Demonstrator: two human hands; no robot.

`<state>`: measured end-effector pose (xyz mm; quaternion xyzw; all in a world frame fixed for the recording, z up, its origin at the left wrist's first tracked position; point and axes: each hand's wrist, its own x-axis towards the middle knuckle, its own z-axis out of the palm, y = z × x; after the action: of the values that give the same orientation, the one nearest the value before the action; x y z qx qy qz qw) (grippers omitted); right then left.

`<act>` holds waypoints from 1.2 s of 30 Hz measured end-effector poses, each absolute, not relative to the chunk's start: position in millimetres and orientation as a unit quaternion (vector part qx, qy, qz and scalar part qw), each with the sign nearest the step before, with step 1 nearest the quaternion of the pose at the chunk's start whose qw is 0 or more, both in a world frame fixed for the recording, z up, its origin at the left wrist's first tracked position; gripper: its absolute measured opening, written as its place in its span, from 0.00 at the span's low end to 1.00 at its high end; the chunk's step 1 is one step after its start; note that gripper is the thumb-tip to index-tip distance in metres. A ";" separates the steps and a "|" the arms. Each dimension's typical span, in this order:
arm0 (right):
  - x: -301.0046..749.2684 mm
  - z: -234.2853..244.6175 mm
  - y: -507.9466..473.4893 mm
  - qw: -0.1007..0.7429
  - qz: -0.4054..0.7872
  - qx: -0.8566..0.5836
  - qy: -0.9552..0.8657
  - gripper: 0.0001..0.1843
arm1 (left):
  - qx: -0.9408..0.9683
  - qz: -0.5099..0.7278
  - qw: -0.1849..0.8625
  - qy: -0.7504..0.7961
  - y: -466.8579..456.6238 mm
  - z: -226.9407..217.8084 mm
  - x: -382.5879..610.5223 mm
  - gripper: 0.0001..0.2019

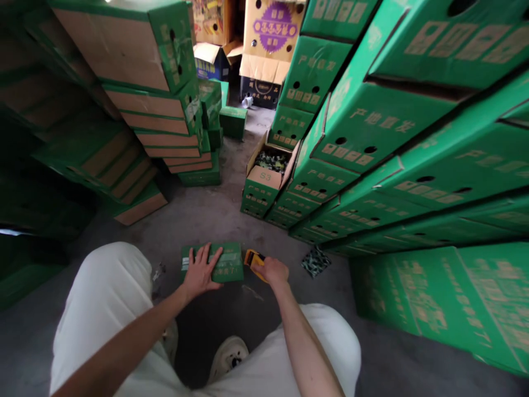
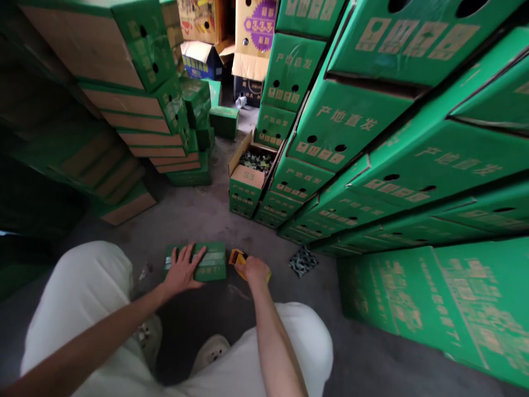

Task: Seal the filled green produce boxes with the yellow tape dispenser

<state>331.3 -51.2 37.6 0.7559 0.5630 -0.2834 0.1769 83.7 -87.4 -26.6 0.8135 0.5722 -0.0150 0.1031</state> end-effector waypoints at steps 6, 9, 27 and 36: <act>362.9 43.9 -42.7 0.076 -0.315 0.789 0.522 0.40 | 0.721 -0.038 0.133 0.679 -79.0 -29.8 87.5 0.63; 363.6 45.7 -43.6 0.027 -0.392 0.765 0.510 0.37 | 0.768 -0.069 0.155 0.618 -64.3 -25.3 73.0 0.68; 331.6 66.8 -57.6 -0.078 -0.675 0.542 0.495 0.32 | 0.374 0.225 0.642 0.630 -71.6 -7.6 56.3 0.38; 310.2 64.8 -62.4 -0.019 -0.695 0.505 0.511 0.33 | 0.189 0.250 0.816 0.485 -65.9 -8.5 47.0 0.15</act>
<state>310.2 -62.4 64.8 0.5054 0.5110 -0.6950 -0.0190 47.0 -65.9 -8.5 0.1891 0.4848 0.2503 0.8164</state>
